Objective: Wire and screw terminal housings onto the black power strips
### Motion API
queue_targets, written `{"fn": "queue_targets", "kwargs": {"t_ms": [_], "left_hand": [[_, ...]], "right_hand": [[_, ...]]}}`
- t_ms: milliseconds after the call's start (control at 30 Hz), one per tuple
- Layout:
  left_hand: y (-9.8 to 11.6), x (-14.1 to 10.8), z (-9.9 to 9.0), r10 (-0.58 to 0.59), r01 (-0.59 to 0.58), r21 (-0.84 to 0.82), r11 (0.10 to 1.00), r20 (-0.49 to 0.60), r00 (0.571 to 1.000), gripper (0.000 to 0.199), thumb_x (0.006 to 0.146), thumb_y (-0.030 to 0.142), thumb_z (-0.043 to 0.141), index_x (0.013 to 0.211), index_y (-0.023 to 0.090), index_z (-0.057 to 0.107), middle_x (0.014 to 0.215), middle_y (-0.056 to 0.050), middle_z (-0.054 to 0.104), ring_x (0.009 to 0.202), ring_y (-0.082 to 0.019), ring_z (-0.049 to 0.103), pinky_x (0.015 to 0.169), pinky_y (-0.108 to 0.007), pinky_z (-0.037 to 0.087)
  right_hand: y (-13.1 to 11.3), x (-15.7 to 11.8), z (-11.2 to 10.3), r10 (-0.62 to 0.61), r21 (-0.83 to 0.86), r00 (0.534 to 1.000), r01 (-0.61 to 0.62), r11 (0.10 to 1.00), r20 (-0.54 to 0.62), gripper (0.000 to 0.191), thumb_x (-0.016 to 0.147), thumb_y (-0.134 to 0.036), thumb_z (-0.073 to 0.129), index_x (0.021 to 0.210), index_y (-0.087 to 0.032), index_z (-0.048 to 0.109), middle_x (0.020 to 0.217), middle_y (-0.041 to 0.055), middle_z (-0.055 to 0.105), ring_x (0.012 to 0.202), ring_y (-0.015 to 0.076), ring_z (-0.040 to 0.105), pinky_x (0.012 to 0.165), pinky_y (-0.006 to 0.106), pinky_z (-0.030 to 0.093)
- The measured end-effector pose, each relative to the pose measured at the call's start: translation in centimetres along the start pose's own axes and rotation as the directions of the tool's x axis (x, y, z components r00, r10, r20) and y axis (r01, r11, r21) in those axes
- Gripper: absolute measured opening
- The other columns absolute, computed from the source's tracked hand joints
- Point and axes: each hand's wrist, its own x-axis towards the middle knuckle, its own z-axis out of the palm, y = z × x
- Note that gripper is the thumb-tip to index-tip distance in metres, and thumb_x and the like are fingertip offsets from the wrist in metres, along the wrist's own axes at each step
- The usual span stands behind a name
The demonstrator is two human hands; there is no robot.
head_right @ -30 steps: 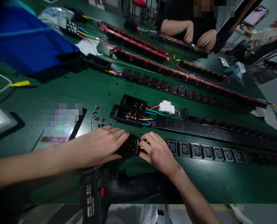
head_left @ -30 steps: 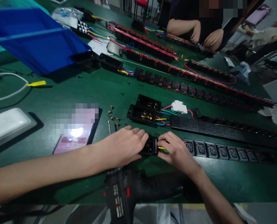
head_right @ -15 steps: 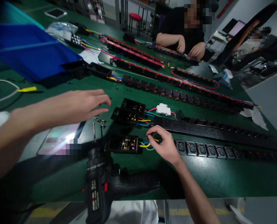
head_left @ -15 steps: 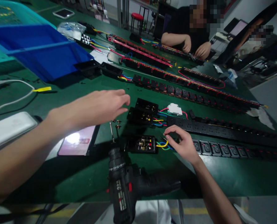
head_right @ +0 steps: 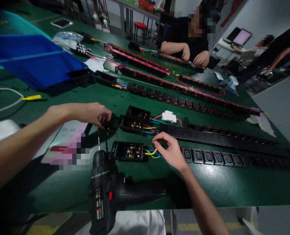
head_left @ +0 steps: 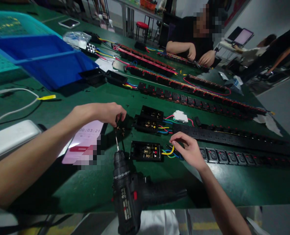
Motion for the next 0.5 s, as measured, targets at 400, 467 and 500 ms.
{"fn": "queue_targets", "kwargs": {"t_ms": [400,467,500], "left_hand": [[1.6,-0.3,-0.7,0.087,-0.087,0.004,0.996,-0.063,0.994,0.023,0.072,0.017,0.058,0.087,0.025,0.072,0.084,0.003,0.071,0.076,-0.012,0.064,0.067,-0.019,0.042],[2.2,-0.4,-0.7,0.087,-0.088,-0.009,0.996,-0.042,0.995,0.022,0.072,0.017,0.058,0.086,0.025,0.073,0.083,0.004,0.071,0.075,-0.012,0.064,0.067,-0.019,0.042],[2.5,-0.5,-0.6,0.086,-0.087,-0.012,0.996,-0.028,0.996,0.021,0.072,0.017,0.058,0.086,0.025,0.073,0.082,0.004,0.071,0.074,-0.012,0.064,0.067,-0.019,0.042]], "right_hand": [[0.0,0.0,0.1,0.003,-0.027,1.000,-0.003,1.000,-0.002,0.004,0.090,-0.022,0.062,0.089,-0.021,0.066,0.090,0.0025,0.064,0.087,0.0170,0.060,0.080,0.029,0.047],[0.0,0.0,0.1,0.005,-0.029,1.000,-0.005,1.000,0.000,0.004,0.090,-0.021,0.062,0.089,-0.021,0.066,0.090,0.0023,0.064,0.087,0.0167,0.060,0.080,0.029,0.047],[0.0,0.0,0.1,0.006,-0.031,1.000,-0.006,1.000,-0.001,0.004,0.090,-0.021,0.062,0.089,-0.021,0.066,0.090,0.0022,0.064,0.087,0.0167,0.060,0.080,0.029,0.047]]}}
